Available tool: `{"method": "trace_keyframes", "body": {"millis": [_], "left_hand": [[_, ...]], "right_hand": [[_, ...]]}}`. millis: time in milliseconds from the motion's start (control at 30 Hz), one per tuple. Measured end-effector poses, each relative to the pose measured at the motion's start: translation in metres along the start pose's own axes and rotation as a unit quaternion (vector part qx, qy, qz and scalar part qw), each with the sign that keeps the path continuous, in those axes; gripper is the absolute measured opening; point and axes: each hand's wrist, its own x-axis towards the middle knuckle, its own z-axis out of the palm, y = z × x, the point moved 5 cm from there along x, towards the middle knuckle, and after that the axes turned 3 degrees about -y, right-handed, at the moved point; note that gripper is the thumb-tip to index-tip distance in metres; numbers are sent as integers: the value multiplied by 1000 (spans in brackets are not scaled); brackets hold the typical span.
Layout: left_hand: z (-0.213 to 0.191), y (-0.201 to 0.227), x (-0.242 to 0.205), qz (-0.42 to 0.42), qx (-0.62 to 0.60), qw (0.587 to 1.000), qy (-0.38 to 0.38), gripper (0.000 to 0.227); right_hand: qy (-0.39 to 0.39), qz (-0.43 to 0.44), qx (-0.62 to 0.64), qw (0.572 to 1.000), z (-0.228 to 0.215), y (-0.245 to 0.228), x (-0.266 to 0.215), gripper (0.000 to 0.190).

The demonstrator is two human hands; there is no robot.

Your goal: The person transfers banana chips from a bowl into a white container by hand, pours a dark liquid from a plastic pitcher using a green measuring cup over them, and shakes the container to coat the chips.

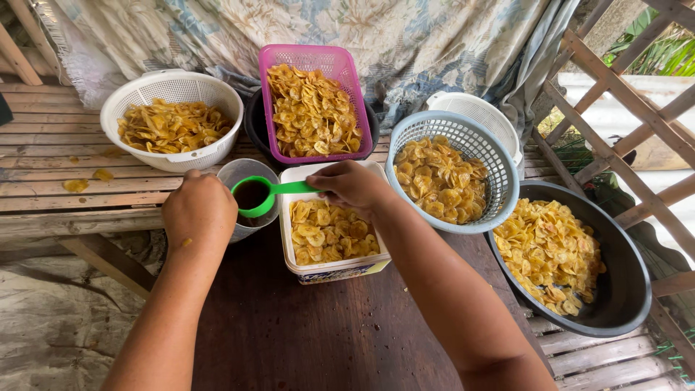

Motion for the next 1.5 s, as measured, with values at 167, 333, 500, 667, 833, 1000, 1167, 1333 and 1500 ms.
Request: {"method": "trace_keyframes", "body": {"millis": [167,333,500,667,833,1000,1167,1333,1500], "left_hand": [[2,2,1,5,9,1000,1,23],[3,-1,4,9,16,1000,5,23],[4,-2,3,9,21,1000,12,23],[3,-2,1,7,13,1000,0,24],[0,-3,2,8,12,1000,7,23],[0,6,1,11,13,1000,4,21],[0,4,0,5,8,1000,-3,20],[3,0,2,4,15,1000,6,21],[2,-7,2,0,-9,1000,11,21]], "right_hand": [[23,1,31,999,-42,-2,-42,29],[171,-14,-224,959,-80,-8,-92,29],[240,-283,-573,731,-49,-18,-141,18],[216,-321,-704,596,-13,-33,-156,18],[297,-306,-467,775,-17,-72,-140,15],[201,-339,-417,819,37,-84,-83,16],[113,-256,-622,731,115,-60,-12,14],[43,-168,-584,793,139,-33,26,17],[51,-201,-337,919,98,-26,45,21]]}}
